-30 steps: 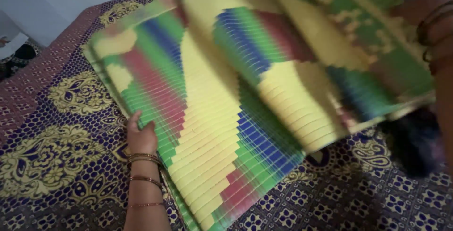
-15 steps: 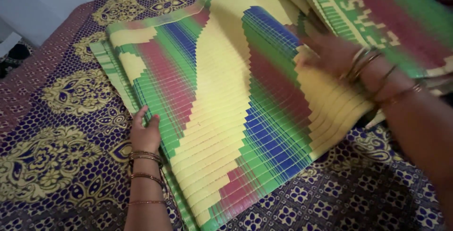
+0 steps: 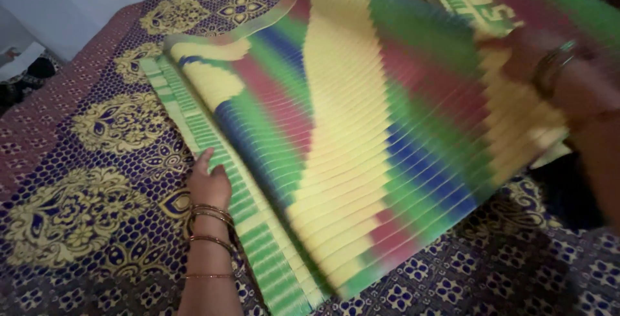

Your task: The person unfolds a large colorful woven mat on a patterned bedspread and wipes its surface with a dark cloth. The person repeatedly wipes different sections of the mat, moving the cloth back and forth across the patterned surface.

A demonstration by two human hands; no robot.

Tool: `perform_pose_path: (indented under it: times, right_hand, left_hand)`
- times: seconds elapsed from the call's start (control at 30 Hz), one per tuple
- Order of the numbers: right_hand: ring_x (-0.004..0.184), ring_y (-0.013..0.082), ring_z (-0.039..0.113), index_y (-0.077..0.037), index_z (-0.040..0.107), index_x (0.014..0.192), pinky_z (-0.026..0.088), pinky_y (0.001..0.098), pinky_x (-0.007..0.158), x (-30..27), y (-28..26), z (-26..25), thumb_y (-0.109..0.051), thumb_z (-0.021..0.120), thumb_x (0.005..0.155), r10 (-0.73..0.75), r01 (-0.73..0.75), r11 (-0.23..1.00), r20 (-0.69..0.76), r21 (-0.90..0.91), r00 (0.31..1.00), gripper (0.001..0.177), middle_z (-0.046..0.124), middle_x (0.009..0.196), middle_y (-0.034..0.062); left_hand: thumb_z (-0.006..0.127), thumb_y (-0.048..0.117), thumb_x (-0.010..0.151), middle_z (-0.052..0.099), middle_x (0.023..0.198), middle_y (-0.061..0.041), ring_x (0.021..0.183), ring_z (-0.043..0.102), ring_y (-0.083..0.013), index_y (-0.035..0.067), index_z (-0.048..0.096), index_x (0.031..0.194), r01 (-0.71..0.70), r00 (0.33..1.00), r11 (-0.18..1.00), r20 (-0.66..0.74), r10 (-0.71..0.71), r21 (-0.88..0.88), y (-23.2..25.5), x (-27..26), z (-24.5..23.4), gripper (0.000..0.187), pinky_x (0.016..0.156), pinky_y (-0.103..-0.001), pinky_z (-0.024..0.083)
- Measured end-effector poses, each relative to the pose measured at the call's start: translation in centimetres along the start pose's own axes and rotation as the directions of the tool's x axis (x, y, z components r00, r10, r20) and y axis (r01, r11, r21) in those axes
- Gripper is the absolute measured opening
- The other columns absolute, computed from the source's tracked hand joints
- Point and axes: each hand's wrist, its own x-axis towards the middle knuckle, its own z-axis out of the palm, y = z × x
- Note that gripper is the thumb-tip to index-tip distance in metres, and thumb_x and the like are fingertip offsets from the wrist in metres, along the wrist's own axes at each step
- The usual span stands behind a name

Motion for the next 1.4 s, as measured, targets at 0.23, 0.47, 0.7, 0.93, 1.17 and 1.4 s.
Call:
perform_pose_path:
  times: [0.23,0.47,0.7,0.93,1.17,1.4]
  right_hand:
    - [0.127,0.0260,0.050,-0.048,0.044,0.151,0.048,0.0489,0.086,2.0,2.9,2.3,-0.015,0.060,0.084,-0.016,0.017,0.991,0.010,-0.134,1.000,0.077,0.037,0.163,0.0025]
    - [0.137,0.0249,0.040,-0.050,0.042,0.151,0.036,0.0559,0.096,1.6,4.8,2.3,-0.035,0.060,0.082,-0.003,0.012,0.972,0.042,-0.233,0.999,0.073,0.032,0.165,-0.0014]
    - [0.146,0.0239,0.030,-0.051,0.040,0.152,0.025,0.0630,0.106,-0.2,7.1,2.1,-0.056,0.059,0.081,-0.008,0.036,0.944,0.088,-0.328,0.996,0.074,0.027,0.168,-0.0053]
    - [0.156,0.0228,0.019,-0.052,0.037,0.152,0.013,0.0700,0.115,-0.6,8.3,3.9,-0.077,0.058,0.079,-0.135,0.154,0.797,0.076,-0.584,0.988,0.080,0.022,0.170,-0.0093]
    - [0.154,0.0249,0.013,-0.049,0.025,0.158,0.002,0.0791,0.108,4.8,14.4,7.4,-0.069,0.054,0.086,-0.114,0.002,0.744,-0.125,-0.668,0.986,0.080,0.013,0.167,-0.0158]
    - [0.153,0.0242,0.031,-0.044,0.040,0.155,0.023,0.0623,0.118,5.7,16.6,7.9,-0.064,0.058,0.081,-0.331,0.149,0.755,-0.174,-0.639,0.928,0.078,0.033,0.166,-0.0110]
  left_hand:
    - [0.056,0.004,0.095,0.057,0.149,-0.012,0.079,0.069,-0.0090,0.013,0.055,0.144,-0.190,0.982,0.975,-0.030,0.187,-0.115,-1.7,1.4,0.0,0.050,0.067,-0.029,0.055]
    - [0.063,0.009,0.099,0.070,0.129,-0.021,0.096,0.069,-0.0228,0.017,0.062,0.145,-0.479,0.877,0.842,0.098,0.470,0.247,-2.9,2.4,2.4,0.046,0.082,-0.038,0.053]
    - [0.050,0.014,0.103,0.073,0.095,-0.018,0.069,0.070,-0.0276,0.023,0.045,0.153,-0.255,0.964,0.915,0.161,0.213,0.313,-1.9,1.0,1.6,0.051,0.067,-0.043,0.056]
    - [0.049,0.025,0.107,0.077,0.103,-0.024,0.087,0.075,-0.0333,0.021,0.040,0.158,-0.169,0.978,0.898,0.180,0.102,0.407,-1.5,0.3,1.4,0.052,0.079,-0.047,0.059]
    - [0.072,0.042,0.090,0.049,0.152,-0.022,0.134,0.055,-0.0387,0.019,0.037,0.157,-0.160,0.974,0.870,0.215,0.064,0.466,-1.3,-0.7,1.0,0.079,0.110,-0.047,0.049]
    - [0.072,0.041,0.090,0.044,0.156,-0.019,0.138,0.051,-0.0373,0.018,0.033,0.157,-0.254,0.950,0.872,0.278,0.144,0.418,-1.9,-0.8,0.4,0.080,0.112,-0.047,0.046]
